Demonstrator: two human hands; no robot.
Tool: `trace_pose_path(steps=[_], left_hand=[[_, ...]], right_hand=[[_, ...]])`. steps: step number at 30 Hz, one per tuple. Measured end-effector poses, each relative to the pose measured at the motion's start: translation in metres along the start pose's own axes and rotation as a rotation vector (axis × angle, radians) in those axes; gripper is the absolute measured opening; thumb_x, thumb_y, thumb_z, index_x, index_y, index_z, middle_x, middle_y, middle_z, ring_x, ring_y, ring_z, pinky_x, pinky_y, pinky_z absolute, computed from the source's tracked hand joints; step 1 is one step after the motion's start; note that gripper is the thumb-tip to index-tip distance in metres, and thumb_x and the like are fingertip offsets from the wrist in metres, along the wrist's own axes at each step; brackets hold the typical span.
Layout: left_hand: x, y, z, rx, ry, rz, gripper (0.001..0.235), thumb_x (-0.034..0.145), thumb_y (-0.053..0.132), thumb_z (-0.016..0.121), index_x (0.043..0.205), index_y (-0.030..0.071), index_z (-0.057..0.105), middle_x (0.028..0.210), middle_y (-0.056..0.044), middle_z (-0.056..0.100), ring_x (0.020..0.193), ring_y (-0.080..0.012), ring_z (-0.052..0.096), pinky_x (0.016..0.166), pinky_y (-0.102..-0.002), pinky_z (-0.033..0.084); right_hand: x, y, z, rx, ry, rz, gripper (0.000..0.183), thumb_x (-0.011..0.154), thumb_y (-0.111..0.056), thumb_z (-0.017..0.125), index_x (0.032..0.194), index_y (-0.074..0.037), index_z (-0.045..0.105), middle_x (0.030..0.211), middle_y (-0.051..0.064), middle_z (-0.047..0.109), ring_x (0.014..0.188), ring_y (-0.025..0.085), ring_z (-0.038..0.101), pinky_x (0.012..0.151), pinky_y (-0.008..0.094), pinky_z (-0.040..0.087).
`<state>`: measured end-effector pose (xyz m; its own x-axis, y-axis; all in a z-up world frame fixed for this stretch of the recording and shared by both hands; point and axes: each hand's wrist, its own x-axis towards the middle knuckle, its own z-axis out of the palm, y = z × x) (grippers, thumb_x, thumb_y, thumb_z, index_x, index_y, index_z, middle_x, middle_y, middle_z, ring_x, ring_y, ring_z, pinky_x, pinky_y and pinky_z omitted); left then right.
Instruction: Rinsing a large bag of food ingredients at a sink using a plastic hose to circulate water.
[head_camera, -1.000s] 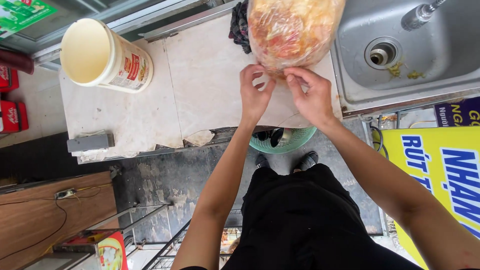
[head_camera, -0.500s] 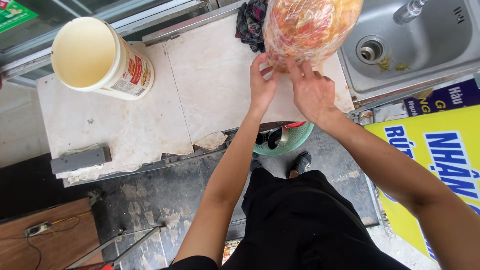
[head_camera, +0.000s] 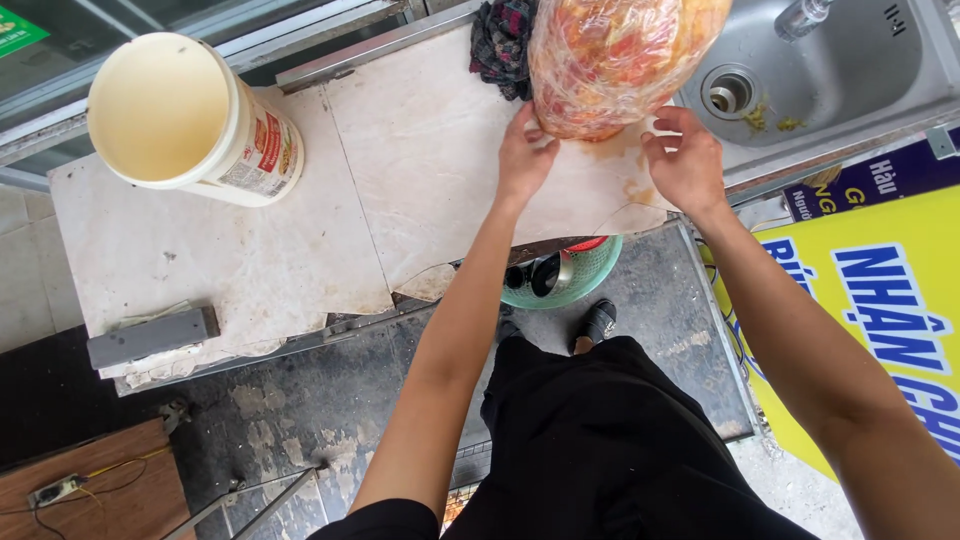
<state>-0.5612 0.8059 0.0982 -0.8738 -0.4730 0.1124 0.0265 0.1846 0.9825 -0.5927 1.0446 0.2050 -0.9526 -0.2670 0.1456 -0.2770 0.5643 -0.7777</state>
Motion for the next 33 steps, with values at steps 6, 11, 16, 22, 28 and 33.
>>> trace_pose_path(steps=[6, 11, 16, 22, 28, 33], left_hand=[[0.013, 0.037, -0.036, 0.1, -0.113, -0.179, 0.048, 0.076, 0.013, 0.081, 0.121, 0.007, 0.065, 0.105, -0.008, 0.07, 0.078, -0.0154, 0.076, 0.067, -0.033, 0.061], [0.007, 0.059, -0.039, 0.126, -0.148, 0.02, 0.053, 0.071, 0.013, 0.088, 0.112, 0.004, 0.056, 0.108, -0.007, 0.065, 0.079, -0.0173, 0.071, 0.068, -0.032, 0.058], [0.012, 0.033, -0.034, 0.211, -0.175, 0.062, 0.046, 0.076, 0.013, 0.089, 0.11, 0.004, 0.059, 0.106, -0.008, 0.066, 0.082, -0.0183, 0.07, 0.07, -0.032, 0.059], [-0.001, 0.059, -0.028, 0.189, -0.113, 0.059, 0.037, 0.084, 0.009, 0.083, 0.113, 0.004, 0.061, 0.111, -0.007, 0.067, 0.081, -0.0169, 0.072, 0.07, -0.03, 0.059], [-0.038, 0.111, 0.004, 0.192, 0.212, 0.202, 0.029, 0.09, 0.009, 0.08, 0.113, 0.005, 0.063, 0.11, -0.008, 0.069, 0.081, -0.018, 0.068, 0.063, -0.029, 0.056], [-0.053, 0.142, 0.029, 0.241, 0.131, 0.375, 0.028, 0.086, 0.007, 0.081, 0.112, 0.003, 0.073, 0.108, -0.009, 0.072, 0.08, -0.0157, 0.07, 0.069, -0.03, 0.06]], right_hand=[[-0.008, 0.006, 0.002, -0.029, -0.081, 0.002, 0.043, 0.098, -0.013, 0.072, 0.138, -0.003, 0.061, 0.115, 0.015, 0.075, 0.102, 0.024, 0.074, 0.085, 0.037, 0.059], [-0.001, 0.012, 0.007, 0.128, 0.022, -0.005, 0.044, 0.098, -0.013, 0.07, 0.139, -0.004, 0.056, 0.124, 0.013, 0.069, 0.105, 0.023, 0.073, 0.083, 0.036, 0.062], [0.001, 0.015, 0.009, 0.015, -0.034, -0.035, 0.034, 0.098, -0.011, 0.075, 0.129, -0.009, 0.062, 0.131, 0.014, 0.061, 0.109, 0.028, 0.067, 0.079, 0.037, 0.058], [0.001, 0.001, 0.003, 0.131, 0.033, -0.096, 0.029, 0.098, -0.014, 0.076, 0.123, -0.007, 0.063, 0.131, 0.014, 0.062, 0.105, 0.025, 0.07, 0.076, 0.035, 0.06], [0.01, 0.003, 0.0, 0.074, 0.081, -0.112, 0.015, 0.098, -0.015, 0.077, 0.107, -0.003, 0.072, 0.105, 0.013, 0.073, 0.081, 0.023, 0.072, 0.069, 0.036, 0.056], [0.016, 0.007, -0.014, 0.156, -0.073, -0.126, 0.012, 0.101, -0.015, 0.071, 0.109, -0.005, 0.069, 0.098, 0.011, 0.072, 0.087, 0.024, 0.071, 0.077, 0.037, 0.055]])
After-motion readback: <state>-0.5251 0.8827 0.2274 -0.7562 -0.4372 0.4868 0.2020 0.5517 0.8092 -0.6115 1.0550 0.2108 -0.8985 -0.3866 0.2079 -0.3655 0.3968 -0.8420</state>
